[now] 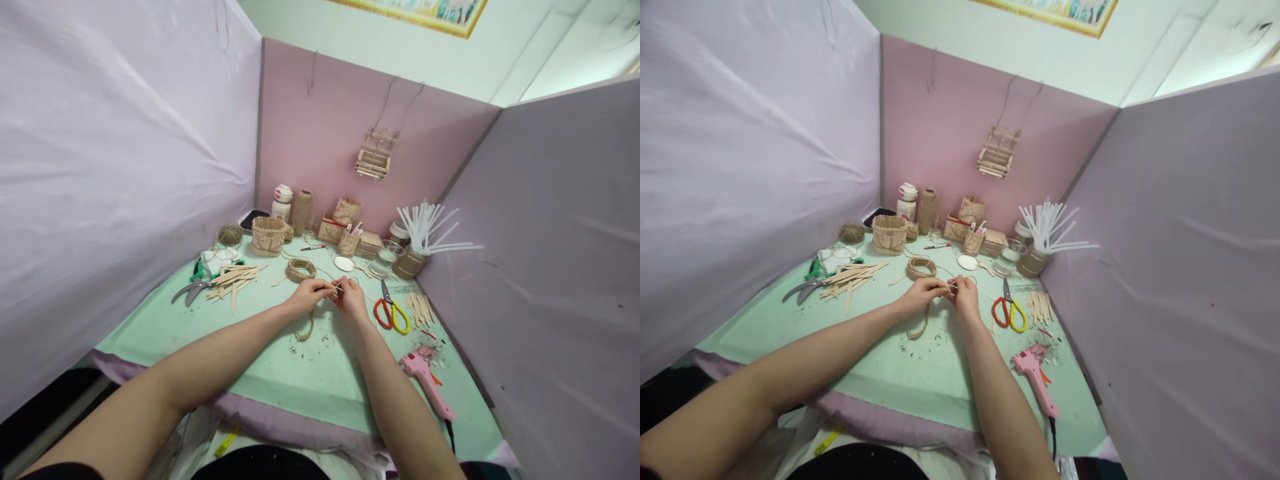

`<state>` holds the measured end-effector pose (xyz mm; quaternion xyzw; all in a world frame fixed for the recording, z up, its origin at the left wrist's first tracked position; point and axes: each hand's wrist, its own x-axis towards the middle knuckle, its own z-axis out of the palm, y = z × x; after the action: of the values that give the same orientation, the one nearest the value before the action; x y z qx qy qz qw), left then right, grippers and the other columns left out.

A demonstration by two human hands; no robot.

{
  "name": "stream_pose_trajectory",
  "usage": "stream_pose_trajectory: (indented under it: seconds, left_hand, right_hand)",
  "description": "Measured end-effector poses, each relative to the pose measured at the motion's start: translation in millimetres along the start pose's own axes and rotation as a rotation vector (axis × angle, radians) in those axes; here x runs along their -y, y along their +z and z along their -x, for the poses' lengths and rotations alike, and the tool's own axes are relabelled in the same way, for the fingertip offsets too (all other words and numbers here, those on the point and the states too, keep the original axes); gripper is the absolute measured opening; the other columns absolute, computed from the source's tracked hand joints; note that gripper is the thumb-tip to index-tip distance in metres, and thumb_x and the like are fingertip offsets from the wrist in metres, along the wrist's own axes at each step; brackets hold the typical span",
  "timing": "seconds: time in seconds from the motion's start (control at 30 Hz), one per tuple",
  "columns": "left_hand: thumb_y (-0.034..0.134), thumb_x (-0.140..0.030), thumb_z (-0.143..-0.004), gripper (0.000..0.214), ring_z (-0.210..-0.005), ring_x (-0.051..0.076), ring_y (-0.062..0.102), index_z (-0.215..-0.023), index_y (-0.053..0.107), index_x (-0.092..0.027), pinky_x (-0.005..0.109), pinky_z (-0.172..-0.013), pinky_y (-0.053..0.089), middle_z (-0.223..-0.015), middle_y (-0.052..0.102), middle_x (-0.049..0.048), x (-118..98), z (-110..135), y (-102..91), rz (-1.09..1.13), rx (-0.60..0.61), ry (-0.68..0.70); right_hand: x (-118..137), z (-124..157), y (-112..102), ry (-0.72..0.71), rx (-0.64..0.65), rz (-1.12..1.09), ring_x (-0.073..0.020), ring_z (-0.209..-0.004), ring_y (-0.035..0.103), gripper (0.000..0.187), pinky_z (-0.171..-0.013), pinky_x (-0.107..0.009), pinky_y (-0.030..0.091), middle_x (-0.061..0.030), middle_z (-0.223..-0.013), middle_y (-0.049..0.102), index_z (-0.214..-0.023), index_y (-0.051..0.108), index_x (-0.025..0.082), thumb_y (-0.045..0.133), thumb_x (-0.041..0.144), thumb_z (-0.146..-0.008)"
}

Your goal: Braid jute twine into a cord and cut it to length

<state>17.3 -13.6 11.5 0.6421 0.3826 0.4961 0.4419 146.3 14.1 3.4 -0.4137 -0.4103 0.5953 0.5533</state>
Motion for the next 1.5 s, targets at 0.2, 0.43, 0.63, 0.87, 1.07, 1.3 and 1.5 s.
stream_pose_trajectory:
  seconds: [0.2, 0.43, 0.63, 0.87, 1.07, 1.3, 1.5]
  left_hand:
    - [0.056, -0.039, -0.075, 0.027, -0.065, 0.012, 0.053, -0.075, 0.063, -0.013, 0.025, -0.065, 0.041, -0.069, 0.062, 0.0022, 6.4, -2.2, -3.9, -0.022, -0.119, -0.043]
    - [0.054, -0.032, -0.074, 0.022, -0.054, 0.01, 0.049, -0.078, 0.063, -0.012, 0.023, -0.057, 0.039, -0.063, 0.06, 0.0013, 18.3, -8.3, -8.1, -0.013, -0.22, -0.169]
    - [0.05, -0.024, -0.074, 0.017, -0.068, 0.014, 0.056, -0.075, 0.064, -0.014, 0.025, -0.069, 0.041, -0.068, 0.063, 0.0018, 22.6, -8.5, -9.1, -0.162, -0.191, -0.069]
    - [0.048, -0.028, -0.076, 0.021, -0.066, 0.014, 0.053, -0.068, 0.063, -0.015, 0.025, -0.065, 0.039, -0.065, 0.062, 0.0013, 13.1, -4.8, -8.7, -0.292, -0.163, -0.05]
    - [0.048, -0.034, -0.079, 0.027, -0.062, 0.013, 0.049, -0.068, 0.064, -0.015, 0.024, -0.061, 0.036, -0.062, 0.059, 0.0002, 5.1, -2.6, -7.3, -0.365, -0.173, -0.011]
    - [0.049, -0.036, -0.078, 0.028, -0.064, 0.014, 0.049, -0.074, 0.067, -0.015, 0.025, -0.062, 0.036, -0.065, 0.061, 0.0017, 7.9, -6.7, -12.7, -0.4, -0.129, 0.035]
    - [0.049, -0.036, -0.077, 0.028, -0.063, 0.014, 0.047, -0.071, 0.066, -0.014, 0.025, -0.061, 0.035, -0.06, 0.057, 0.0006, 8.3, -6.7, -12.7, -0.396, -0.142, 0.024]
  right_hand:
    - [2.1, 2.4, 0.5, 0.053, 0.042, 0.264, -0.0152, -0.052, 0.053, 0.046, -0.047, -0.028, 0.043, -0.0065, -0.062, 0.06, -0.064, 0.054, 0.018, 0.051, 0.064, -0.072]
    - [4.7, 14.4, 6.6, -0.564, 0.052, 0.722, -0.017, -0.074, 0.053, 0.02, -0.07, -0.03, 0.041, -0.004, -0.082, 0.059, -0.084, 0.059, 0.021, 0.054, 0.04, -0.078]
    - [8.3, 18.8, 7.6, -0.657, 0.154, 0.836, -0.0194, -0.083, 0.05, 0.016, -0.074, -0.031, 0.039, -0.0058, -0.085, 0.056, -0.081, 0.062, 0.023, 0.048, 0.03, -0.082]
    - [4.9, 14.5, 6.9, -0.601, 0.057, 0.806, -0.0187, -0.08, 0.049, 0.014, -0.076, -0.032, 0.038, -0.0044, -0.079, 0.056, -0.074, 0.058, 0.021, 0.049, 0.031, -0.08]
    - [-0.7, 4.8, 3.8, -0.206, 0.059, 0.466, -0.014, -0.063, 0.046, 0.025, -0.055, -0.025, 0.037, -0.0007, -0.066, 0.054, -0.073, 0.059, 0.018, 0.059, 0.043, -0.068]
    - [0.7, 6.3, 6.0, -0.008, 0.121, 0.227, -0.0091, -0.054, 0.037, 0.031, -0.046, -0.021, 0.028, 0.0037, -0.058, 0.043, -0.07, 0.058, 0.018, 0.067, 0.046, -0.06]
    - [-1.6, 3.5, 4.9, -0.103, 0.084, 0.321, -0.0101, -0.052, 0.04, 0.03, -0.048, -0.023, 0.031, 0.0031, -0.056, 0.048, -0.07, 0.058, 0.018, 0.065, 0.046, -0.062]
